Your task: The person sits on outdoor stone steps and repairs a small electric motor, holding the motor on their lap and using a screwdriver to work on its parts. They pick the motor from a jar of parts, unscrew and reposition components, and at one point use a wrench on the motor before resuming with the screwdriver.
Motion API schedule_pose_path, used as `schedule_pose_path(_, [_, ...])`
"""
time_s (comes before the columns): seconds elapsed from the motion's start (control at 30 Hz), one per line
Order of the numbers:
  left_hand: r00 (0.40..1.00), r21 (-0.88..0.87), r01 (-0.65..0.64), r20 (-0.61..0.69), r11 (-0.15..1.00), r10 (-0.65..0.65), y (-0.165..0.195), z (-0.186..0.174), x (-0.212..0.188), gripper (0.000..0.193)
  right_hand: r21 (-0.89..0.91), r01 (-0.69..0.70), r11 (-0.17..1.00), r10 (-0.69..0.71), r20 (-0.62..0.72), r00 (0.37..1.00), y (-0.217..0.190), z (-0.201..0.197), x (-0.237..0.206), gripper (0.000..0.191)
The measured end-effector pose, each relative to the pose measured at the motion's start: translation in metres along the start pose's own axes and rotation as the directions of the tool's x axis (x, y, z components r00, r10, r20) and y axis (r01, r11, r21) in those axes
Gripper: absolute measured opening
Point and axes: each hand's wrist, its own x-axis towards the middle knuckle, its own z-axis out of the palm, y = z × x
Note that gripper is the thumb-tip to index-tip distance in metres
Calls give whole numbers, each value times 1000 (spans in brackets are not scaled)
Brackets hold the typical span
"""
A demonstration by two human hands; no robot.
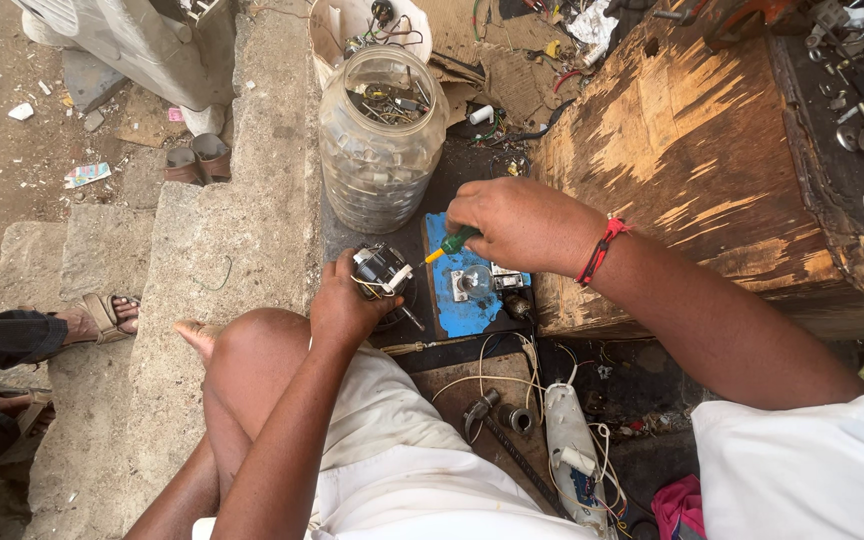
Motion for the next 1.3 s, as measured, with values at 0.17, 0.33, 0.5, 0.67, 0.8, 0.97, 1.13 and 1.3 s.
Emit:
schedule_pose_path(0.17, [1000,-6,9,1,1000,-9,-2,0,0,112,-5,-31,1000,31,4,1000,-5,7,0,21])
schedule_pose_path(0.33, [1000,-32,0,-6,1000,0,-6,0,1,110,-18,-78,997,78,50,996,-10,8,6,28])
schedule_pose_path(0.5, [1000,-29,-1,-8,1000,0,-12,-3,4,107,-131,-281,951,296,114,948,-19,4,21,36])
schedule_pose_path(0.67, [1000,-15,-9,7,1000,10,-19,-6,7,109,-314,-382,869,468,271,841,-20,2,41,42])
schedule_pose_path(0.8, [999,-45,-37,-18,998,36,-29,-9,9,105,-309,-376,874,467,316,826,-16,7,54,40])
schedule_pose_path(0.97, [983,-107,-148,-122,983,135,-41,-11,14,104,-294,-436,851,516,311,798,-16,11,66,37])
schedule_pose_path(1.13, [988,-122,-143,-80,982,134,-48,-12,22,102,-293,-454,842,526,252,813,-22,11,74,34])
schedule_pose_path(1.3, [987,-134,-143,-89,981,131,-57,-6,30,101,-354,-359,864,448,215,868,-30,15,76,33])
